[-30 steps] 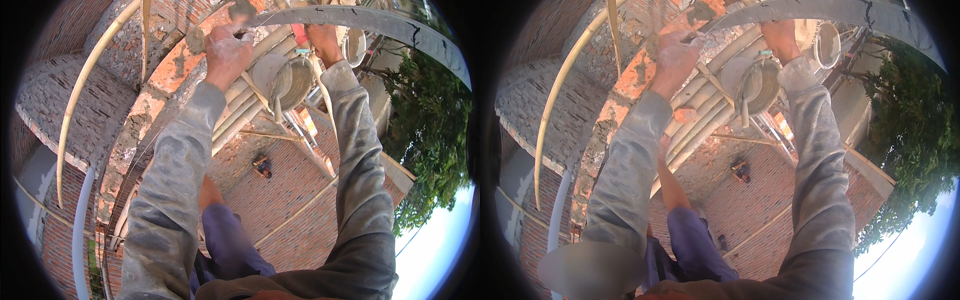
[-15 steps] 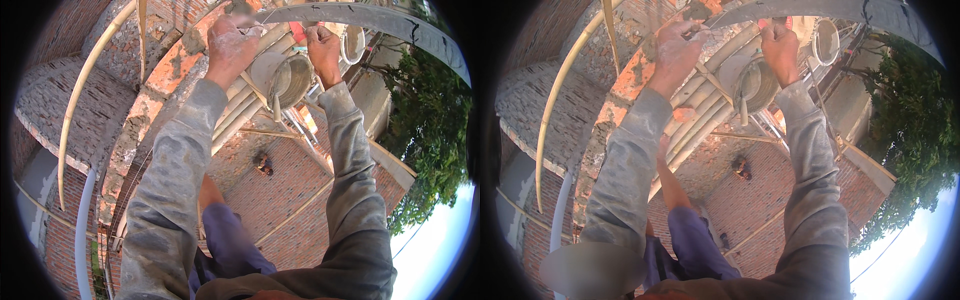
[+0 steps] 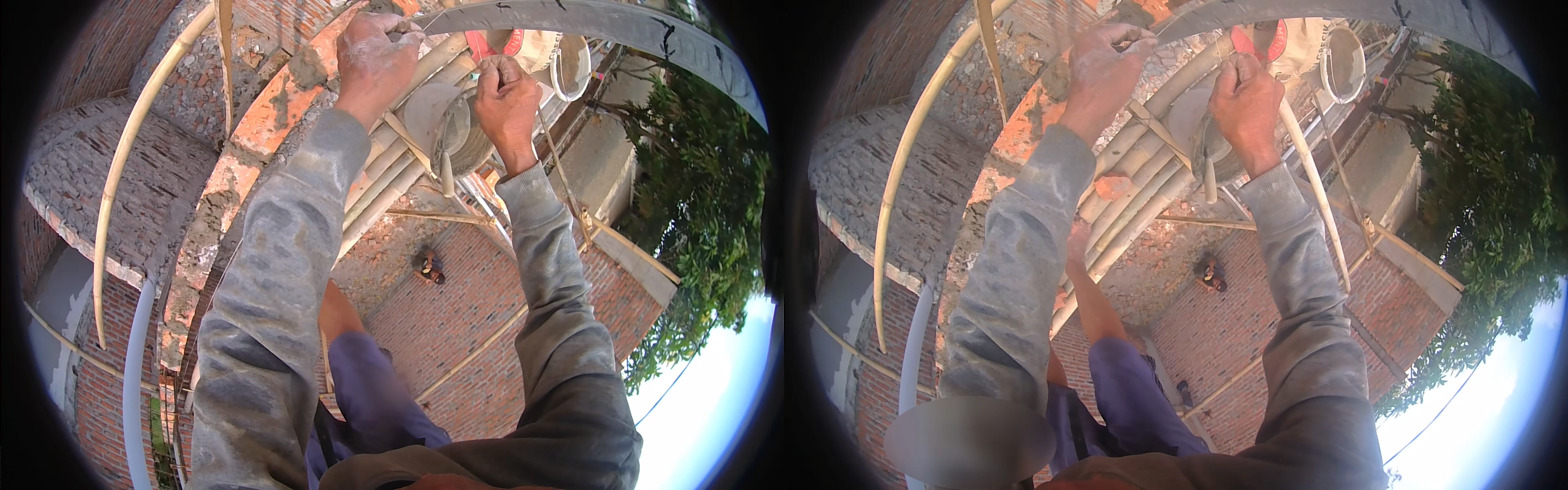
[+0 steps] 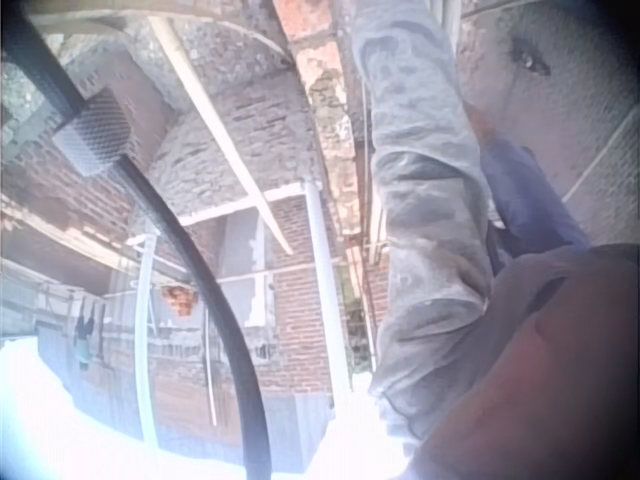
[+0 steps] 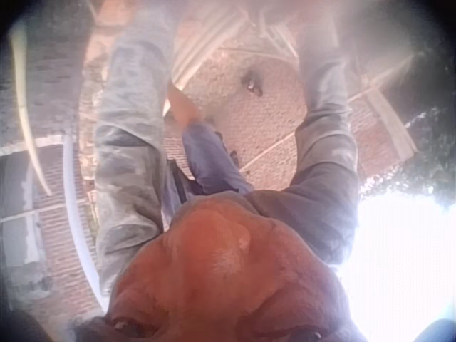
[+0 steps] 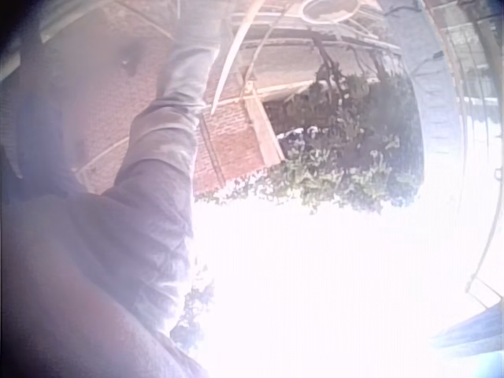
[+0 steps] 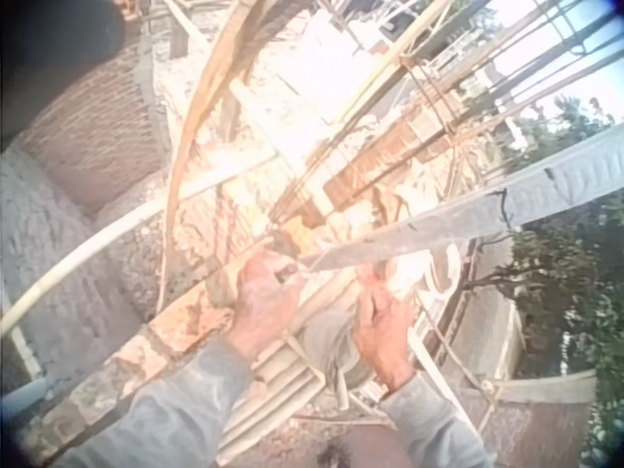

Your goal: The person is laying bricks on a wall using a trowel to apply mortar. They pick up bricks, apply mortar, and place them on the wall, repeating the process.

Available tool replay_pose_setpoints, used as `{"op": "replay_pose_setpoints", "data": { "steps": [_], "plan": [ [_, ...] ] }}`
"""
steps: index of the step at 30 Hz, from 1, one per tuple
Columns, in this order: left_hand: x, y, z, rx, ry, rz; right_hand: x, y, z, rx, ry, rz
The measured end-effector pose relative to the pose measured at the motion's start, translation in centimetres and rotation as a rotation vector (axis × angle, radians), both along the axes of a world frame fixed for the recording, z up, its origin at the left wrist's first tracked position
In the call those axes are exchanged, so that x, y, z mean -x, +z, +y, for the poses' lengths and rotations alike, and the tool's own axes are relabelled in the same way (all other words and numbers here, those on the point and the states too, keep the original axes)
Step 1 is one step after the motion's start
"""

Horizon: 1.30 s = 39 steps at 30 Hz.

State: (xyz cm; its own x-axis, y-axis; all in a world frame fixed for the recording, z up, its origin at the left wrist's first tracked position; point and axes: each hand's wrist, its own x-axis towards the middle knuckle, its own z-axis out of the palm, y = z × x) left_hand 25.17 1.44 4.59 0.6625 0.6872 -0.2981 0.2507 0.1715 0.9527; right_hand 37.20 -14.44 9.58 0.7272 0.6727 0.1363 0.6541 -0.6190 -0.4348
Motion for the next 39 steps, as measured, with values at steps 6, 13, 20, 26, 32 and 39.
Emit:
{"op": "replay_pose_setpoints", "data": {
  "steps": [6, 13, 20, 26, 32, 39],
  "plan": [
    [1.0, -0.3, -1.8, -0.734, 0.201, -0.01, 4.1, -0.6, 0.7, 0.239, 0.302, -0.112],
    [5.4, 1.7, -4.1, -0.299, 0.096, -0.197, 5.3, 2.3, 4.4, 0.279, 0.489, -0.059],
    [7.3, 3.1, -7.8, 0.801, 0.198, -0.352, 6.0, 1.8, 8.8, 0.248, 0.671, -0.048],
    [6.2, 2.7, -8.6, 1.028, 0.153, -0.668, 6.4, 1.5, 11.7, 0.164, 0.642, -0.092],
    [3.2, 2.1, -6.6, 0.848, 0.312, -0.49, 6.4, 1.9, 14.0, 0.147, 0.563, -0.129],
    [-0.4, 2.2, -1.9, 1.21, 0.587, -0.539, 6.1, 3.3, 17.6, 0.059, 0.575, -0.211]
  ]
}}
